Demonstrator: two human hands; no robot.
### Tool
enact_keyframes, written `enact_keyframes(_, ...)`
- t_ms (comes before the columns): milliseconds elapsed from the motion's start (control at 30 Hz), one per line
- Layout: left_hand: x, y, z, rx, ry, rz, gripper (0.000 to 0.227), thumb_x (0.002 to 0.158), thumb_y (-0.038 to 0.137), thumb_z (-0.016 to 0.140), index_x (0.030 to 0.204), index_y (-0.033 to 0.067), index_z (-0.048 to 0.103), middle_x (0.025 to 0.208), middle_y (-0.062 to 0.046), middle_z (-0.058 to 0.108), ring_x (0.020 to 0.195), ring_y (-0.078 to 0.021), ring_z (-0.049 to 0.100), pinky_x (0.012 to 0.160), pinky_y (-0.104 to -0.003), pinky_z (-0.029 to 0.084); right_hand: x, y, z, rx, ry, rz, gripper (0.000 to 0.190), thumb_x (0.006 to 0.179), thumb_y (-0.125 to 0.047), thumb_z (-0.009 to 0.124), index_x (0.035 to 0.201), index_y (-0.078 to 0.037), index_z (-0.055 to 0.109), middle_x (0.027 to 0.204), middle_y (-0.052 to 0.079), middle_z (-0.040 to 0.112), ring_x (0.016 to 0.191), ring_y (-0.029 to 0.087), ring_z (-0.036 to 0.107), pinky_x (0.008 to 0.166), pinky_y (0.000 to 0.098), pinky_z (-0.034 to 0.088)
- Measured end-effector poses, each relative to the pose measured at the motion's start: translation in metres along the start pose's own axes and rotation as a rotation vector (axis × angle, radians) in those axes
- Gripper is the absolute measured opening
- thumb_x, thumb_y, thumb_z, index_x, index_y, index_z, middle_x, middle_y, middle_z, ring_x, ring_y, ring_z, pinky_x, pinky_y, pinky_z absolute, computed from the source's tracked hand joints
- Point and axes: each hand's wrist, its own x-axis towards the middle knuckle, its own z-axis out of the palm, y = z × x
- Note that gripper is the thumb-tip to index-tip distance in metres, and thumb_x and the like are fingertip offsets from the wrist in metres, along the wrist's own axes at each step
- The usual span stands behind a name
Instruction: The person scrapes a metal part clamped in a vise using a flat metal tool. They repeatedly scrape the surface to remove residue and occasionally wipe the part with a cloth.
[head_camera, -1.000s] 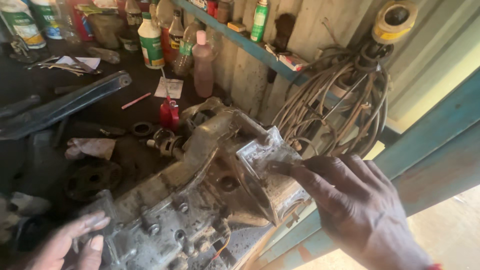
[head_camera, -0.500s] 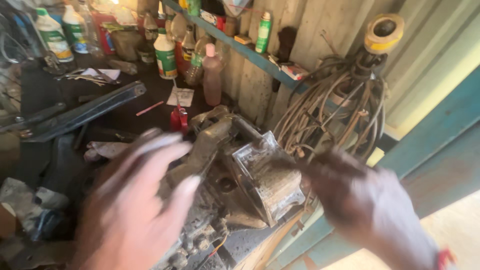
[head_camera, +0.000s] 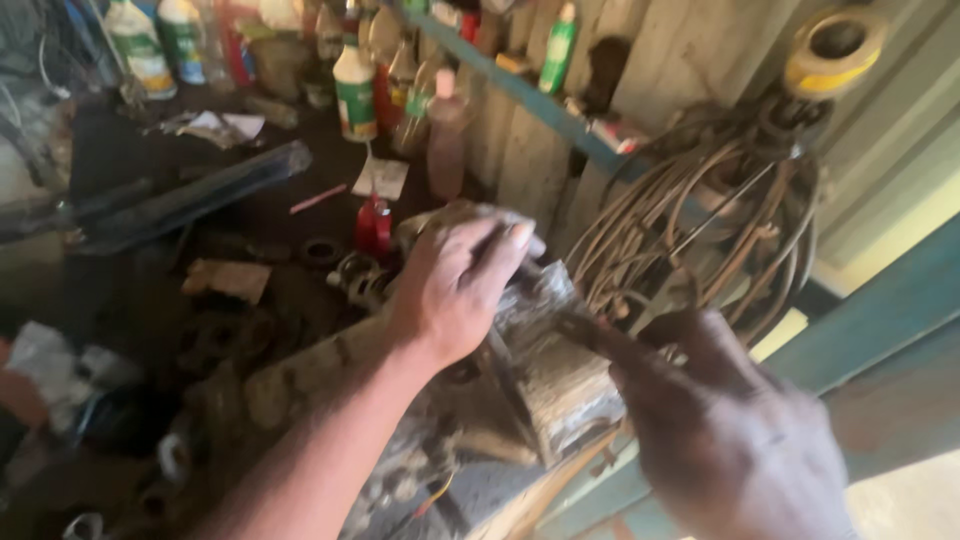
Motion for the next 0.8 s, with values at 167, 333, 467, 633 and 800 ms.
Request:
enact_keyframes(167, 0.003, 0.000, 0.005, -0.037, 0.022, 0.095, 0.034, 0.104, 0.029, 0.054, 0.097, 0.0028, 0.076, 0.096, -0.008, 0.077, 0.092, -0.0191, 0.074, 0.084, -0.032, 0.055, 0.006, -0.014, 0.003, -0.019, 0.068, 0.071, 0.046, 0.091, -0.022, 0.060, 0.131, -0.042, 0.071, 0.103, 0.000, 0.063, 0.083, 0.022, 0.070, 0.065, 0.0404, 0.058)
enact_keyframes(333, 0.003, -0.001, 0.006, -0.045, 0.053, 0.075, 0.035, 0.102, 0.029, 0.054, 0.097, 0.0015, 0.075, 0.095, -0.009, 0.077, 0.090, -0.0195, 0.075, 0.082, -0.032, 0.056, 0.007, -0.022, 0.016, 0.073, 0.297, 0.054, 0.039, 0.090, -0.020, 0.065, 0.122, -0.038, 0.077, 0.099, 0.003, 0.064, 0.081, 0.027, 0.069, 0.062, 0.0442, 0.054)
enact_keyframes(467, 0.003, 0.000, 0.009, -0.040, 0.030, 0.068, 0.036, 0.102, 0.030, 0.054, 0.096, 0.0012, 0.076, 0.094, -0.009, 0.077, 0.089, -0.0200, 0.074, 0.079, -0.033, 0.056, 0.017, -0.011, 0.023, 0.270, 0.339, 0.075, 0.029, 0.095, -0.020, 0.064, 0.121, -0.027, 0.076, 0.106, 0.006, 0.064, 0.079, 0.028, 0.068, 0.065, 0.0430, 0.054)
enact_keyframes(633, 0.005, -0.006, 0.004, -0.063, 0.001, 0.180, 0.038, 0.106, 0.030, 0.051, 0.100, 0.0011, 0.075, 0.100, -0.009, 0.077, 0.096, -0.0197, 0.074, 0.087, -0.033, 0.055, 0.005, 0.006, 0.029, 0.311, 0.279, 0.041, 0.044, 0.096, -0.015, 0.061, 0.138, -0.026, 0.071, 0.104, 0.010, 0.062, 0.085, 0.029, 0.068, 0.073, 0.0409, 0.055)
enact_keyframes(800, 0.001, -0.010, 0.005, -0.037, 0.020, 0.104, 0.038, 0.104, 0.032, 0.051, 0.096, 0.0047, 0.077, 0.100, -0.008, 0.077, 0.094, -0.0192, 0.073, 0.083, -0.033, 0.056, -0.026, 0.020, 0.033, 0.217, 0.145, -0.060, 0.053, 0.092, -0.019, 0.060, 0.142, -0.038, 0.068, 0.114, -0.001, 0.070, 0.089, 0.021, 0.073, 0.072, 0.0369, 0.057)
